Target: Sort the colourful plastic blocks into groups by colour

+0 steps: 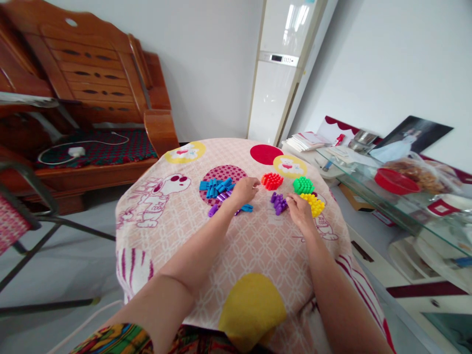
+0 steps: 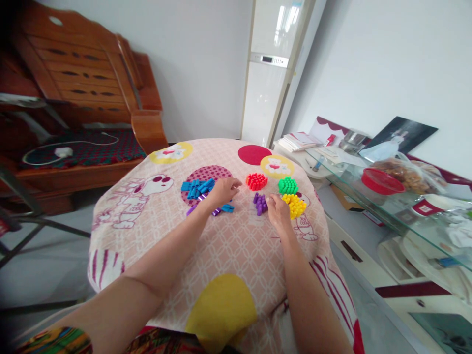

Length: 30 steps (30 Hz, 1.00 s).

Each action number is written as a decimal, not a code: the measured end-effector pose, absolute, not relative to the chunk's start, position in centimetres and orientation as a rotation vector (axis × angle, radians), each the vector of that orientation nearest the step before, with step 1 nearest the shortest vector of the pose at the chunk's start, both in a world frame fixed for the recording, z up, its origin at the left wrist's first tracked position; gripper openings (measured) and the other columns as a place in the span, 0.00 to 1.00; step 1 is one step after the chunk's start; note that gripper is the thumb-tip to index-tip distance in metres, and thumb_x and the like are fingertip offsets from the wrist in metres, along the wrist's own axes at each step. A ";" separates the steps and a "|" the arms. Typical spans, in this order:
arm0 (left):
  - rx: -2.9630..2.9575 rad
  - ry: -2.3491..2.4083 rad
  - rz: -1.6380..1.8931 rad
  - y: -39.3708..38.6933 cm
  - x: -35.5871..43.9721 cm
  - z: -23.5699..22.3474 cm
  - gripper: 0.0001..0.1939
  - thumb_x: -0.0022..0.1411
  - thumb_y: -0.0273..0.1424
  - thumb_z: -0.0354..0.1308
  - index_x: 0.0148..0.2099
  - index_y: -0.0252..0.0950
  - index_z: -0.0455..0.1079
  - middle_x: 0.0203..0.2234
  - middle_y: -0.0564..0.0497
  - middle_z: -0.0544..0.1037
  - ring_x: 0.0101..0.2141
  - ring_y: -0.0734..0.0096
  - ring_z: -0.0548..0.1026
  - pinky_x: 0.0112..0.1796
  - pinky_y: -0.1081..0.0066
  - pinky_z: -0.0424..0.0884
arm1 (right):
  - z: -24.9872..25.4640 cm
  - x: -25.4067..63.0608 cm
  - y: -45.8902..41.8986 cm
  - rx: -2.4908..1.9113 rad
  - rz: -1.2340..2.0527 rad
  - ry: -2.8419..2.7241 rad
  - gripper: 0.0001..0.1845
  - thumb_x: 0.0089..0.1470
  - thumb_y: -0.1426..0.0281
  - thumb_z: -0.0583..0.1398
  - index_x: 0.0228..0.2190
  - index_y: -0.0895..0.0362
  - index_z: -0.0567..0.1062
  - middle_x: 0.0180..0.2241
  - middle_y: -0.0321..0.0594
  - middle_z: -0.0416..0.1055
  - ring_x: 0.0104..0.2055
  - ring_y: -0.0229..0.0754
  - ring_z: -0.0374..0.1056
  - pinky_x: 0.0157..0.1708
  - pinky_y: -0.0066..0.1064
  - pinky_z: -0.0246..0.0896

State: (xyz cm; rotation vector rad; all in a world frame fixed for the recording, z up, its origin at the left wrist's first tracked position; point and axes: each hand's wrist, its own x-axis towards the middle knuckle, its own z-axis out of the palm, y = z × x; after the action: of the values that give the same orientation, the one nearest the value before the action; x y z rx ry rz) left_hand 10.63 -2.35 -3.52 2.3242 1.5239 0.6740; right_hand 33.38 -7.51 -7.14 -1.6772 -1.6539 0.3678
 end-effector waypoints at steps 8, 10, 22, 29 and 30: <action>2.477 1.688 0.116 -1.6 4.0 -3.5 0.20 0.51 0.17 0.56 0.43 0.39 0.81 0.44 0.46 0.82 0.46 0.59 0.78 0.44 0.71 0.71 | -6.8 33.1 -7.7 -1.702 0.363 -1.661 0.26 0.57 0.59 0.51 0.46 0.61 0.79 0.43 0.52 0.79 0.44 0.51 0.74 0.47 0.41 0.67; 2.517 1.675 0.097 -1.5 3.8 -3.8 0.21 0.52 0.18 0.56 0.45 0.39 0.80 0.46 0.47 0.82 0.48 0.60 0.77 0.46 0.71 0.70 | -6.8 33.1 -7.7 -1.697 0.402 -1.653 0.27 0.57 0.59 0.51 0.46 0.61 0.79 0.43 0.53 0.78 0.44 0.51 0.74 0.45 0.40 0.69; 2.553 1.691 0.229 -1.8 5.8 -2.8 0.17 0.62 0.24 0.52 0.49 0.34 0.77 0.46 0.43 0.81 0.49 0.57 0.76 0.49 0.67 0.70 | -7.0 33.3 -7.6 -1.684 0.405 -1.660 0.24 0.58 0.59 0.51 0.46 0.59 0.79 0.45 0.51 0.78 0.44 0.51 0.73 0.44 0.41 0.70; 2.524 1.709 0.046 -1.8 4.7 -3.1 0.21 0.57 0.23 0.56 0.52 0.39 0.76 0.49 0.47 0.80 0.52 0.59 0.75 0.49 0.69 0.71 | -6.9 33.3 -7.7 -1.677 0.400 -1.684 0.25 0.58 0.59 0.51 0.46 0.60 0.79 0.43 0.51 0.78 0.44 0.51 0.73 0.44 0.40 0.69; 2.528 1.714 0.065 -1.8 4.7 -3.2 0.21 0.58 0.22 0.55 0.52 0.39 0.75 0.50 0.47 0.79 0.52 0.60 0.75 0.50 0.69 0.70 | -6.9 33.3 -7.7 -1.677 0.397 -1.682 0.25 0.58 0.59 0.51 0.46 0.60 0.79 0.44 0.51 0.78 0.44 0.51 0.73 0.44 0.40 0.69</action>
State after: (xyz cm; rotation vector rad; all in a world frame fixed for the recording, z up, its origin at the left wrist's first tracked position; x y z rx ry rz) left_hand 4.66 -1.82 -3.24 2.5276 1.7144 0.0651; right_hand 33.28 -7.66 -6.88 -1.6770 -1.6821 0.3971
